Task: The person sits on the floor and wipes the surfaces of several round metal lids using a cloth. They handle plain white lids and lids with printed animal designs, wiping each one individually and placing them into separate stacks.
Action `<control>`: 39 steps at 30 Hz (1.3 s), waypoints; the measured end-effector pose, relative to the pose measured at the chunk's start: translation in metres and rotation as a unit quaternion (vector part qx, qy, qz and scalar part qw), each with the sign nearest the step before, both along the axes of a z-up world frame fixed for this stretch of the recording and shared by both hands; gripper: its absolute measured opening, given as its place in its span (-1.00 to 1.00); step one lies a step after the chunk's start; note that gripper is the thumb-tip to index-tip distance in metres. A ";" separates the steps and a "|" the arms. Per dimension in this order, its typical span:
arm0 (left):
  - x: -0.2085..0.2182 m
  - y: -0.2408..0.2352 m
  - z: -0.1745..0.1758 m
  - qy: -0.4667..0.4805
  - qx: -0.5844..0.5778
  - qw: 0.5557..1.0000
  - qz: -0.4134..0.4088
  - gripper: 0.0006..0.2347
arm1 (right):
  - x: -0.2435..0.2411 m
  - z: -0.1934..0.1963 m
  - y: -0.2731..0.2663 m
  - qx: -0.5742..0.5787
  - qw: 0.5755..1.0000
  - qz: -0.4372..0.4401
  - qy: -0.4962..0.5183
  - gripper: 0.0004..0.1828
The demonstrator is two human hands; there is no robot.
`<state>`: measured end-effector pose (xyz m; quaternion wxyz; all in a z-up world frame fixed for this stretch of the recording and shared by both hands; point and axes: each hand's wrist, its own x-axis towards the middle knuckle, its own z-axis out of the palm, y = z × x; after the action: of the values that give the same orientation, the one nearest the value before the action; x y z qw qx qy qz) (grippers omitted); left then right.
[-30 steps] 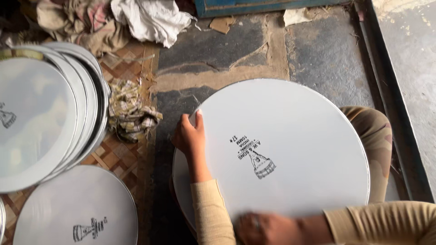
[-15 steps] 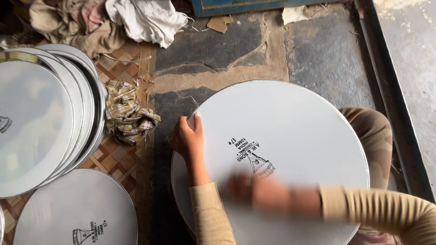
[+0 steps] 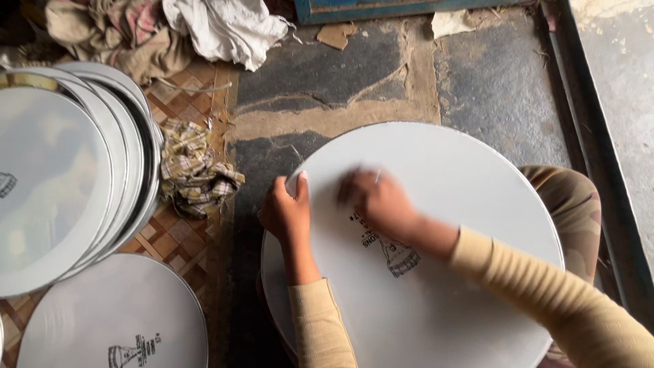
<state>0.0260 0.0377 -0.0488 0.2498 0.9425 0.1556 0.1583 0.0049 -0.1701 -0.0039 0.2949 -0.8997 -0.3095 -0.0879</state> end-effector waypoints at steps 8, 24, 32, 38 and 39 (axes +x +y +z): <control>-0.003 -0.002 0.000 0.019 -0.016 1.000 -0.003 -0.62 | -0.124 0.007 -0.020 0.009 0.961 0.271 -0.057 -0.64; -0.123 0.056 0.011 0.094 -0.188 0.977 -0.039 -0.49 | -0.134 0.020 -0.105 -0.100 0.991 -0.089 -0.025 -0.49; -0.065 -0.009 -0.004 -0.101 -0.197 0.958 -0.180 -0.60 | -0.155 0.023 -0.104 -0.062 0.983 0.146 -0.092 -0.76; -0.066 0.016 -0.048 0.019 -0.355 0.924 -0.140 -0.57 | -0.044 0.004 -0.156 -0.128 0.963 0.171 -0.166 -0.71; -0.070 0.021 -0.048 0.010 -0.348 0.927 -0.143 -0.55 | -0.015 -0.002 -0.165 -0.184 0.976 0.062 -0.098 -0.76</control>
<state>-0.0444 0.0590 -0.0969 0.5803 0.8103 0.0670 0.0477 -0.0097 -0.3355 -0.0061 0.0979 -0.9046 -0.4029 -0.0988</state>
